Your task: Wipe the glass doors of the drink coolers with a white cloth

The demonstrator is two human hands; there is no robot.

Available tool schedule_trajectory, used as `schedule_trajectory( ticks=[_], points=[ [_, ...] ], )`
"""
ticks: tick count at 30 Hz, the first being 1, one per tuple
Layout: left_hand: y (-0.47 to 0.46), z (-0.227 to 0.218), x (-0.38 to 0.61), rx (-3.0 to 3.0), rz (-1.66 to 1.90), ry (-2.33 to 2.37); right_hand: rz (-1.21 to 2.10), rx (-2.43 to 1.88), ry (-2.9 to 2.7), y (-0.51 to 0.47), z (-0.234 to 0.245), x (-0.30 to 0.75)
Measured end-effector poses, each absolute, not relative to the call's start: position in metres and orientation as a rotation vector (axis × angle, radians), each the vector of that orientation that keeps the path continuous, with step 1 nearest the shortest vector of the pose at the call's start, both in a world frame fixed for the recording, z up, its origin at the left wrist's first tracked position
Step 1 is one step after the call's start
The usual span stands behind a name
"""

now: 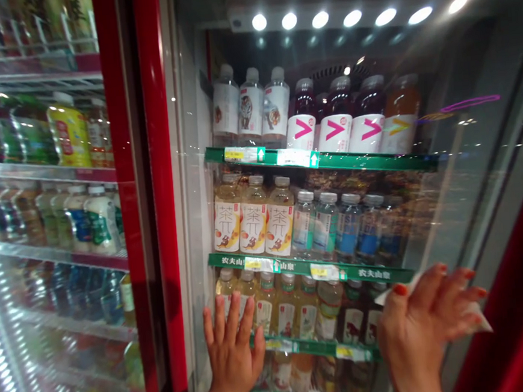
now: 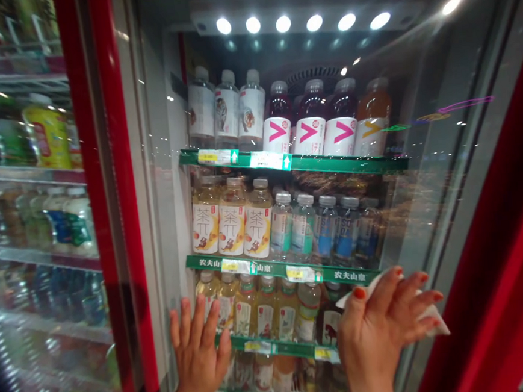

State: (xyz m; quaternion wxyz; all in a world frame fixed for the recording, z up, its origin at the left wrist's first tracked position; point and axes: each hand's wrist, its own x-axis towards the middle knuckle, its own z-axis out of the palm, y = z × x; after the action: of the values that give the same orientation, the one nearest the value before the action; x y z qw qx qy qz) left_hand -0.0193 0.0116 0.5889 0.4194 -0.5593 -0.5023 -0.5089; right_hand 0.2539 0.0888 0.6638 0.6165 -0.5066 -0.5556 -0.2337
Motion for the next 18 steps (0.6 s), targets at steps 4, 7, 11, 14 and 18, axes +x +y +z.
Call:
schedule_trajectory(
  ticks=[4,7,11,14,18],
  points=[
    [0.011,0.590,-0.019,-1.399,-1.278,-1.257,-0.839,-0.987,-1.562,0.071,0.632,0.209],
    [0.012,0.591,-0.018,-1.401,-1.300,-1.245,-0.911,-0.975,-1.625,0.069,0.579,0.226],
    [0.013,0.592,-0.017,-1.398,-1.309,-1.237,-0.610,-1.231,-1.337,0.087,0.593,0.275],
    [0.013,0.591,-0.017,-1.383,-1.299,-1.251,-0.595,-1.159,-1.357,0.089,0.634,0.255],
    [0.012,0.591,-0.017,-1.390,-1.275,-1.244,-0.711,-0.978,-1.549,0.066,0.613,0.197]
  ],
)
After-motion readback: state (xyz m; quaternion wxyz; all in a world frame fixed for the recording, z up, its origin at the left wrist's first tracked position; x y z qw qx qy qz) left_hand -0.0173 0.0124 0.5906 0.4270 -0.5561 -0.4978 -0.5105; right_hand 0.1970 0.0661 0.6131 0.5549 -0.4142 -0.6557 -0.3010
